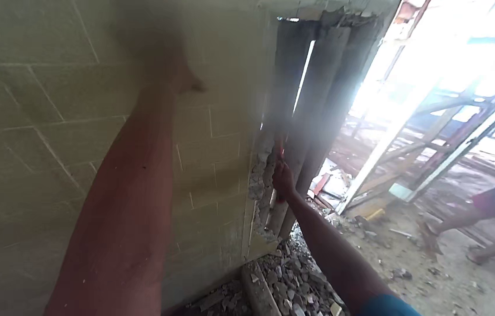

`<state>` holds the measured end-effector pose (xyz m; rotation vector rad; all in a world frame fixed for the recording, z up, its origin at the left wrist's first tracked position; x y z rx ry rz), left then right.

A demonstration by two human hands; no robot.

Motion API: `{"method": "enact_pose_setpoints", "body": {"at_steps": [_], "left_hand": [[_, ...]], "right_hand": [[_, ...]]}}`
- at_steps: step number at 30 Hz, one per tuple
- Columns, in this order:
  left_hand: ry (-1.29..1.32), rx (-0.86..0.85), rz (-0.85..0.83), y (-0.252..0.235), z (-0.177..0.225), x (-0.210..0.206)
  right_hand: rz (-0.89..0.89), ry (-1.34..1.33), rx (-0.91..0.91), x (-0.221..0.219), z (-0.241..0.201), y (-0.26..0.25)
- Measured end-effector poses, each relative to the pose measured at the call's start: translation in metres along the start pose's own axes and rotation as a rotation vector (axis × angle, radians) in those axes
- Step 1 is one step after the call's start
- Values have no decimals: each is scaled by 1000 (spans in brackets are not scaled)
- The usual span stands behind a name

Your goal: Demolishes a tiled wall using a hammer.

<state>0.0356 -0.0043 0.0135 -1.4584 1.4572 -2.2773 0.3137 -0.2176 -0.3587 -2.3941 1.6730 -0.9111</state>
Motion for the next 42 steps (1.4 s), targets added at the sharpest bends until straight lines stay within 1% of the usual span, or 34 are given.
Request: {"method": "enact_pose_setpoints", "body": {"at_steps": [1, 2, 3, 4, 5, 7, 10, 12, 15, 17, 18, 19, 20, 22, 23, 24, 25, 26, 27, 30, 33, 36, 38, 40, 41, 42], "left_hand": [[18, -5, 1, -3, 5, 7], [23, 18, 8, -9, 2, 16], [13, 32, -5, -9, -3, 14], [-20, 20, -19, -3, -2, 2], [-59, 20, -11, -8, -2, -4], [-53, 38, 25, -16, -5, -3], [-35, 37, 66, -18, -6, -2], [-19, 49, 73, -18, -4, 1], [-57, 57, 41, -20, -6, -5], [-71, 57, 27, -22, -6, -6], [-71, 55, 21, -23, -6, -6], [-74, 50, 17, -23, -6, -6], [-75, 46, 11, -22, -7, -5], [-60, 24, 10, -11, -6, -8], [-40, 14, 29, -10, -3, -4], [-8, 15, 59, -10, -1, 4], [9, 28, 77, -13, -4, 12], [1, 33, 40, -11, -5, 11], [-45, 22, 0, -8, -3, -1], [-65, 24, 16, -19, -8, -10], [-49, 35, 35, -21, -9, -9], [-42, 41, 43, -21, -7, -6], [-68, 44, 42, -20, -8, -10], [-71, 49, 44, -23, -9, -11], [-81, 48, 36, -25, -10, -11], [-87, 38, 25, -26, -9, -10]], "right_hand": [[-13, 25, -9, 4, -1, -8], [-35, 88, 7, 13, -16, -12], [-82, 167, 15, 22, -25, -2], [-123, 241, 22, 29, -27, 9], [-142, 302, 33, 37, -33, 9], [-138, 324, 22, 51, -42, 6], [-96, 259, -27, 69, -55, 2], [-9, 219, -21, 83, -78, -4], [133, 71, 50, 94, -118, -6], [158, -118, 122, 85, -133, -6], [155, -173, 174, 71, -131, -8], [146, -173, 219, 53, -118, -13], [111, -117, 210, 31, -89, -15], [10, -57, 58, -3, -10, -5], [-9, -85, 3, -6, 9, -6], [-39, -95, -16, -3, 7, -16], [-76, -56, -19, 6, -4, -21], [-116, 6, -26, 17, -8, -15], [-158, 67, -34, 29, -7, -8], [-209, 215, -38, 59, -24, -16], [-143, 241, 23, 75, -45, -20], [8, 184, 34, 86, -75, -16], [130, 110, 46, 85, -88, -13], [253, -19, 117, 78, -105, -13], [299, -69, 149, 71, -110, -13], [324, -85, 161, 58, -106, -16]]}}
Point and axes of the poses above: each hand's wrist, its own y-axis away from the middle knuckle, its own x-axis out of the back of the hand, z = x × y, the point moved 6 cm from there along -y, towards the middle knuckle, and after that the axes turned 4 degrees about z, right-handed, at the moved point
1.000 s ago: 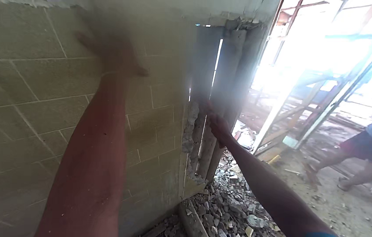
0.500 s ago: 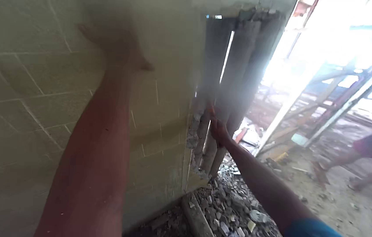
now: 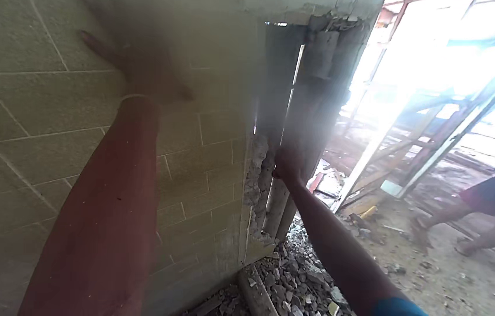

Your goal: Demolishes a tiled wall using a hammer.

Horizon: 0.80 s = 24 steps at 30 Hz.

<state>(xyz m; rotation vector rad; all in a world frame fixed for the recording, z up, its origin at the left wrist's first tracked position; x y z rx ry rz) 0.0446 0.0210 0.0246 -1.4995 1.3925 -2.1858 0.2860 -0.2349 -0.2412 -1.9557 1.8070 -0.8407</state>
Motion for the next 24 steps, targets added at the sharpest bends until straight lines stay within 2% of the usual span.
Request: {"method": "enact_pose_setpoints", "body": {"at_steps": [1, 4, 8, 10, 12, 15, 18, 20, 22, 24], "left_hand": [[6, -16, -11, 0, 0, 1], [13, -50, -55, 3, 0, -8], [55, -42, -81, 5, -2, -1], [46, -59, -92, 6, 1, -4], [57, -70, -51, 3, 0, -2], [36, -55, 19, 2, -2, 1], [15, -24, -6, 7, 2, 6], [17, -19, -11, 8, 2, 7], [18, -16, -11, 4, 2, 6], [19, -12, -22, 1, 2, 4]], "right_hand": [[-13, 13, -17, -14, 15, 6], [-251, 155, -160, -59, 89, 66], [-319, -16, -288, -84, 92, 101], [-308, -140, -415, -84, 93, 113], [-306, -178, -466, -70, 84, 115], [-299, -182, -381, -50, 59, 103], [-176, -155, -177, -41, 32, 76], [-103, -190, -117, -45, 16, 62], [-64, -191, -109, -60, 18, 56], [-138, -61, -192, -85, 46, 65]]}}
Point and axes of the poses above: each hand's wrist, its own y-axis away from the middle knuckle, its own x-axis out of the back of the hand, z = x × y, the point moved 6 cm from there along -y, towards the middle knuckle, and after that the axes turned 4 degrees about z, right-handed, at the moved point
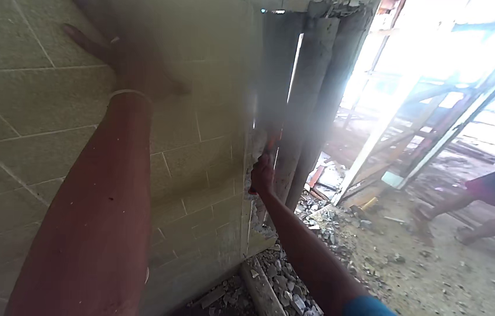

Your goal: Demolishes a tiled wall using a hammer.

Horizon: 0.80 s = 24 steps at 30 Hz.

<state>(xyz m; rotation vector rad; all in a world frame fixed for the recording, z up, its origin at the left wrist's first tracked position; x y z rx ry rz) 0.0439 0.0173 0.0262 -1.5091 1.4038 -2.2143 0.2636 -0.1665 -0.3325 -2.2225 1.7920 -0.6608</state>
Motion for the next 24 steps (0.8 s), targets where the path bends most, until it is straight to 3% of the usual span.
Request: {"method": "enact_pose_setpoints", "body": {"at_steps": [2, 7, 9, 13, 17, 22, 24], "left_hand": [[2, -10, -3, 4, -1, -4], [-25, -25, 2, 7, 0, -1], [-11, -20, 5, 8, 1, 1], [33, -14, 47, 11, -1, 4], [37, 3, 50, 8, -1, 6], [65, -86, -54, 1, 1, -19], [139, -87, -119, -3, -3, -15]], "right_hand": [[-125, 55, -148, -25, 28, 7], [-219, -257, -291, -38, 23, 13], [-207, -326, -305, -30, 32, 10], [-170, -213, -255, -37, 51, 4], [-159, -324, -347, -46, 6, 18], [-279, -199, -497, 16, -27, 26], [-377, -255, -530, 45, -71, 12]]}}
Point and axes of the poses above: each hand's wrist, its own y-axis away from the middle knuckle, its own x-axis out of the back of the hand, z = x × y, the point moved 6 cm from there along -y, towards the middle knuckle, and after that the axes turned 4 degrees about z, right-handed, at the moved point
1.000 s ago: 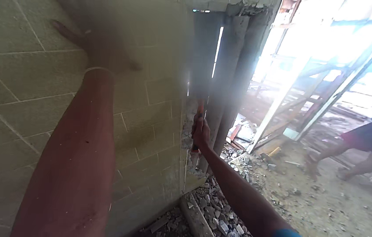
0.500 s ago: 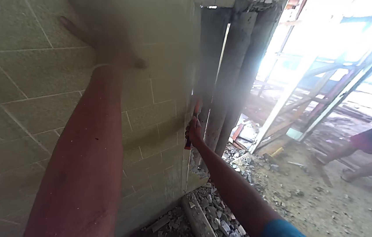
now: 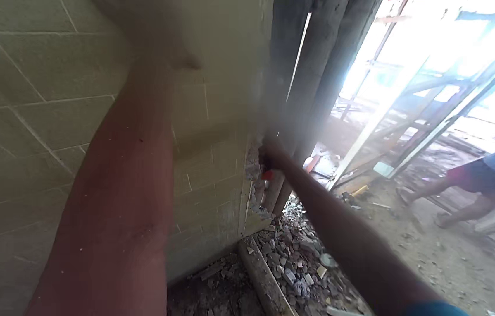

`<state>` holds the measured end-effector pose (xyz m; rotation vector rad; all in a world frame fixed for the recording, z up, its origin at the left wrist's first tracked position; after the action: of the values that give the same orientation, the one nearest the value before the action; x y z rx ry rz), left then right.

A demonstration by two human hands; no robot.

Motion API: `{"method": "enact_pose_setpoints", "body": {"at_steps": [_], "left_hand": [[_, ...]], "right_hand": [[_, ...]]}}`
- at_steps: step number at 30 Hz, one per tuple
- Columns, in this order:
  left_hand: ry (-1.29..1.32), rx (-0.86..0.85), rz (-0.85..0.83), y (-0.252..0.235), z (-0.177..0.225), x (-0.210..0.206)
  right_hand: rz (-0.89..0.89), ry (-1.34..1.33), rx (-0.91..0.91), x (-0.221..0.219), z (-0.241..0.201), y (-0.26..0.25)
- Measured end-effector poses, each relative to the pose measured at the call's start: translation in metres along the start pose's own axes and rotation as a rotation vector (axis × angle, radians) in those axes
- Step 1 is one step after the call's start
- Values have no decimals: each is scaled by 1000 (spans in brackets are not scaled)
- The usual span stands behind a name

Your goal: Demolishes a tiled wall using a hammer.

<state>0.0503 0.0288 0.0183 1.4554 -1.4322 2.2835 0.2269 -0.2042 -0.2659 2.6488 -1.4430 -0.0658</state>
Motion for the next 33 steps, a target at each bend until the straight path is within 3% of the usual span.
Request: {"method": "enact_pose_setpoints", "body": {"at_steps": [2, 4, 8, 11, 16, 20, 24, 26, 29, 33], "left_hand": [[193, -25, -132, 12, 1, -17], [269, -38, -200, 29, -2, -45], [13, 45, 70, -14, -3, -11], [-72, 97, 206, -13, 8, -6], [-47, 131, 216, 3, 29, -3], [-20, 144, 212, 10, 31, 2], [-73, 134, 196, 3, 26, -6], [-110, 141, 168, 3, 26, -7], [-120, 155, 138, 7, 29, -4], [-123, 125, 137, 6, 32, -5]], "right_hand": [[-165, -19, -64, 39, -33, 25], [-119, -5, -73, 92, -41, 55], [211, -57, 161, 150, -34, 120], [237, -138, 276, 165, -8, 117], [221, -260, 479, 136, -25, 78], [208, -274, 544, 79, -19, 26], [157, -297, 329, 5, 47, -49], [44, -519, 121, -26, 86, -56], [-27, -677, -43, -24, 92, -47], [-26, -479, -91, 4, 69, -25]]}}
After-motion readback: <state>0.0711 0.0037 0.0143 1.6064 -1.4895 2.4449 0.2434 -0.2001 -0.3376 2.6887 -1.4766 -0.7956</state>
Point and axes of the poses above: each hand's wrist, its own y-axis away from the middle knuckle, its own x-axis out of the back of the hand, z = x × y, the point moved 6 cm from there along -y, towards the middle knuckle, and after that the axes turned 4 degrees about z, right-handed, at the moved point
